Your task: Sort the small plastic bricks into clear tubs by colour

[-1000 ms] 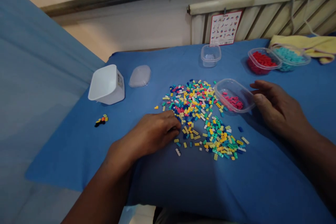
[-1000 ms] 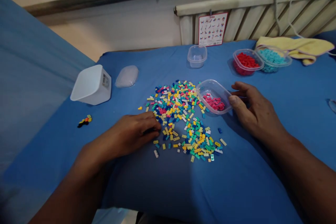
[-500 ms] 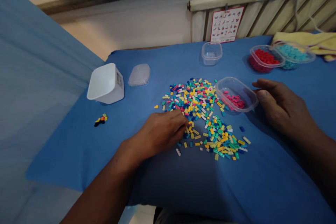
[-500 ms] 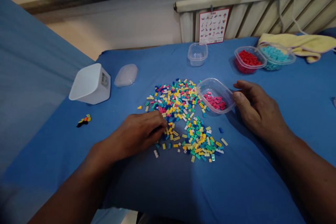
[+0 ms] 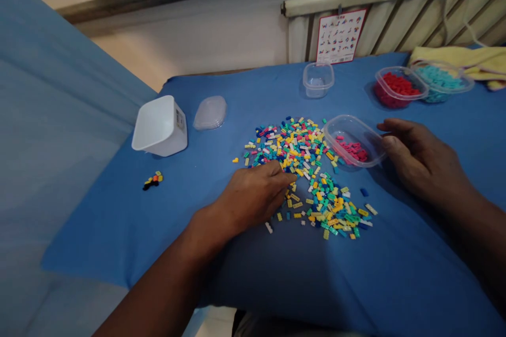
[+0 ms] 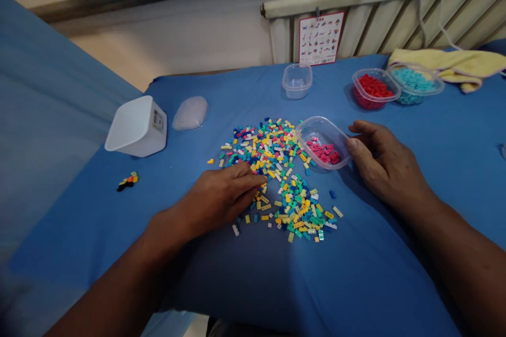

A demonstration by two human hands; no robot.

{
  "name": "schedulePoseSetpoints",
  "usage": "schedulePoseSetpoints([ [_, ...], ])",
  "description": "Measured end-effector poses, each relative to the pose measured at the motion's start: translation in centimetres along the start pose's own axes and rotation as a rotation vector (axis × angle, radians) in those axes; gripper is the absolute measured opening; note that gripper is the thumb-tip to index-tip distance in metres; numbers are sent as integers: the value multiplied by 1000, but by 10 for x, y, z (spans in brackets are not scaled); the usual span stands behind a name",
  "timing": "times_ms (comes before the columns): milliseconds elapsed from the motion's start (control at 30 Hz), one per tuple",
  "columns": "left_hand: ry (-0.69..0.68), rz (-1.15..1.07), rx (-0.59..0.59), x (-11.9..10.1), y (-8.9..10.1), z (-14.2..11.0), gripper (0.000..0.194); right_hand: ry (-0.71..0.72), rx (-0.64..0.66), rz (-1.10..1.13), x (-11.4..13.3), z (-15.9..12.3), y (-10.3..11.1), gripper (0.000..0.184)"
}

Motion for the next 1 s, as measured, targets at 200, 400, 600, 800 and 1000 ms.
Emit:
schedulePoseSetpoints([
  [200,-4,-17,-30,1,1,0,30,-12,-11,21,-3,-1,1,62],
  [400,71,-75,-21,3,2,4,24,6,-27,21,-1,0,3,64],
  [600,74,-131,-85,5,6,4,8,-19,-17,66,-6,1,-1,63],
  [800,37,-255,-98,6,12,3,8,-103,5,166,-13,6,-7,56],
  [1000,-21,-454,-166,-12,36,14,8,-86,-23,228,-11,11,-9,54],
])
Point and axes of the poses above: each hand's wrist, its own z-axis towards the middle knuckle, its own y-axis out of the back of the hand, x = y × z, the point moved 8 cm from there along z, towards the middle knuckle, and after that the axes turned 2 degrees about -z, right-handed, at the moved point
